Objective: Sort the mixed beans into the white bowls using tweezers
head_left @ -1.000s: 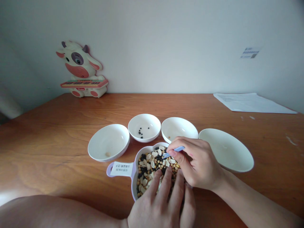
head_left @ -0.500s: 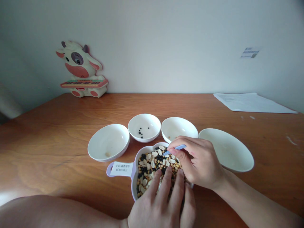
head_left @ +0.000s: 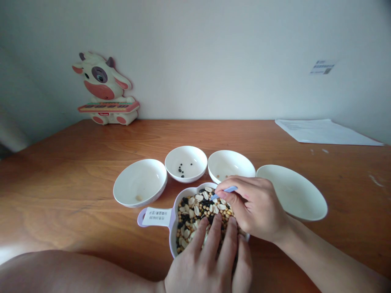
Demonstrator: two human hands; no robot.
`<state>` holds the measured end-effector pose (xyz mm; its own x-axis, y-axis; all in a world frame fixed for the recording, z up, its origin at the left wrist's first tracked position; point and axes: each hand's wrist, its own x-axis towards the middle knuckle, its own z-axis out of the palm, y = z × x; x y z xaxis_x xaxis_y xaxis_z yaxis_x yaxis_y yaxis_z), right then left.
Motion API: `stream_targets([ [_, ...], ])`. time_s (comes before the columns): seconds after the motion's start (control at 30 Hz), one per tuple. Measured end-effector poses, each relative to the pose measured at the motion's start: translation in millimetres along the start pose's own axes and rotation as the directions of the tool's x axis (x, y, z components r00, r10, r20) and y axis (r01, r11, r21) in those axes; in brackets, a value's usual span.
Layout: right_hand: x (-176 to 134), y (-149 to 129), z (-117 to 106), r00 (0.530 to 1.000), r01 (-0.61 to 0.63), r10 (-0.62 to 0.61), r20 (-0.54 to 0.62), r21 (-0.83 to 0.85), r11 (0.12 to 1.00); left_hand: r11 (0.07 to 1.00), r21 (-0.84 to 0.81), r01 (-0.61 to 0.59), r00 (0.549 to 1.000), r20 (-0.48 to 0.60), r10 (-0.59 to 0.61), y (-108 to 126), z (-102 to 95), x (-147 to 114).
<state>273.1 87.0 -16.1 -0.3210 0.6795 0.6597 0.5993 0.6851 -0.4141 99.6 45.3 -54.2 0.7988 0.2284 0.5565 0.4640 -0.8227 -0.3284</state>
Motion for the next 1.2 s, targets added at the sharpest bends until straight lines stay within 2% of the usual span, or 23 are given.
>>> stream_targets([
  [0.27,2,-6,-6,0.995,0.013,-0.013,-0.095,-0.003,1.000,0.999,0.016,-0.032,0.999,0.037,0.031,-1,0.2,-1],
  [0.43,3,-4,-13,0.980,0.028,-0.058,-0.191,-0.156,0.987,1.000,0.011,-0.013,0.999,0.032,0.013,0,0.1,0],
  [0.6,4,0,-15,0.959,-0.032,-0.045,-0.279,-0.265,0.964,1.000,0.007,-0.012,1.000,0.019,0.012,0,-0.7,2],
  [0.73,5,-1,-15,0.949,-0.084,0.004,-0.315,-0.242,0.967,1.000,0.013,-0.015,1.000,0.015,0.014,-1,-0.7,1],
  [0.97,2,-5,-16,0.952,-0.125,0.073,-0.297,-0.159,0.979,1.000,0.004,-0.014,1.000,0.024,0.014,-1,-0.8,1],
  [1.1,3,1,-18,0.920,-0.164,0.065,-0.385,-0.230,0.959,1.000,0.007,-0.008,1.000,0.011,0.008,-1,-1.4,2],
  [1.2,3,9,-17,0.924,-0.177,0.061,-0.378,-0.281,0.943,1.000,0.007,0.002,1.000,0.012,-0.002,-1,-1.3,1],
])
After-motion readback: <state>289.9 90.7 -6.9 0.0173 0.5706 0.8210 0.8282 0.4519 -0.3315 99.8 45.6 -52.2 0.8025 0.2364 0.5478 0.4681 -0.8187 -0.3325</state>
